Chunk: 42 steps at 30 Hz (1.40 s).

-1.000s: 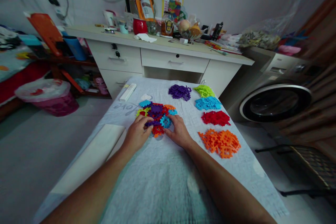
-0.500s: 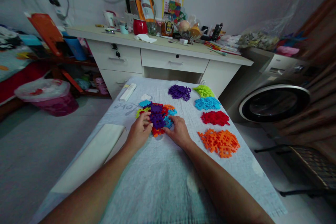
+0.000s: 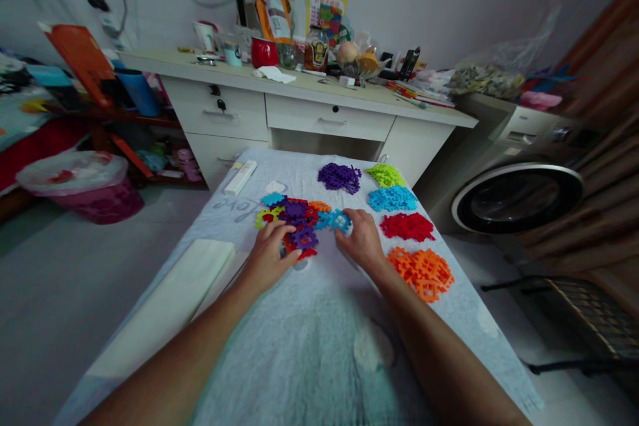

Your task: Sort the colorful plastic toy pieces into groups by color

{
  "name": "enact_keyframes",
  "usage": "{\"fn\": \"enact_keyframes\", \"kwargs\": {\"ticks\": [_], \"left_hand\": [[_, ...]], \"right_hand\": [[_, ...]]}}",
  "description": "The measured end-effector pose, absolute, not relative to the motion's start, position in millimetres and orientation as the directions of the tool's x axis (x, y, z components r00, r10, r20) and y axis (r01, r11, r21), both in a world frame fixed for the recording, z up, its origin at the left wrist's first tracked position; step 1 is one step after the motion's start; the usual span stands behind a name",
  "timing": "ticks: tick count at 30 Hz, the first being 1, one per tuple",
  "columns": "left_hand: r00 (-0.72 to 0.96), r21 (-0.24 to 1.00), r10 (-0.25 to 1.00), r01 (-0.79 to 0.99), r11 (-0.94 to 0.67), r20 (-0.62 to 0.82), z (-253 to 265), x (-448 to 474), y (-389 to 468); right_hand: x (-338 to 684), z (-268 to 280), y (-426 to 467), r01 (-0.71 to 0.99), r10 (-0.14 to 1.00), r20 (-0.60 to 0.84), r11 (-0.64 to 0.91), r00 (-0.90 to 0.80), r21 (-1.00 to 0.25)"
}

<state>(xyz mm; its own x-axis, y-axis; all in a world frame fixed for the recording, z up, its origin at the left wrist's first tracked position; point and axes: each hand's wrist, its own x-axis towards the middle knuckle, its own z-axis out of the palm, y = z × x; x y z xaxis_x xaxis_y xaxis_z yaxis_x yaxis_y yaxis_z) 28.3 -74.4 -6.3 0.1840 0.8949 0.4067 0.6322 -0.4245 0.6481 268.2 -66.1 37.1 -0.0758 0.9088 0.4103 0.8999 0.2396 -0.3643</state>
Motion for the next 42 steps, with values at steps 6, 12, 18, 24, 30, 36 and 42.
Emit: {"fn": "enact_keyframes", "kwargs": {"ticks": [6, 12, 18, 24, 30, 36, 42], "left_hand": [[0.241, 0.595, 0.902, 0.686, -0.419, 0.357, -4, 31, -79], [0.303, 0.561, 0.887, 0.691, -0.457, 0.349, -5, 30, -78], [0.318, 0.544, 0.877, 0.693, -0.474, 0.359, -7, 31, -79], [0.306, 0.567, 0.879, 0.676, -0.471, 0.365, -4, 32, -79], [0.292, 0.583, 0.876, 0.658, -0.476, 0.384, -3, 32, -80], [0.275, 0.604, 0.875, 0.639, -0.476, 0.399, 0, 32, -81], [0.256, 0.604, 0.867, 0.633, -0.484, 0.427, 1, 30, -80]], "right_hand": [[335, 72, -20, 0.979, 0.931, 0.363, 0.045, 0.03, -0.197], [399, 83, 24, 0.96, 0.909, 0.309, -0.27, 0.279, -0.074], [418, 76, 43, 0.922, 0.886, 0.262, -0.384, 0.383, -0.05], [402, 80, 35, 0.916, 0.864, 0.311, -0.394, 0.397, -0.076], [344, 82, 0, 0.971, 0.925, 0.368, -0.003, 0.093, -0.237], [268, 60, -67, 0.714, 0.839, 0.27, 0.543, -0.472, -0.442], [243, 36, -92, 0.703, 0.838, 0.221, 0.541, -0.5, -0.462]]}}
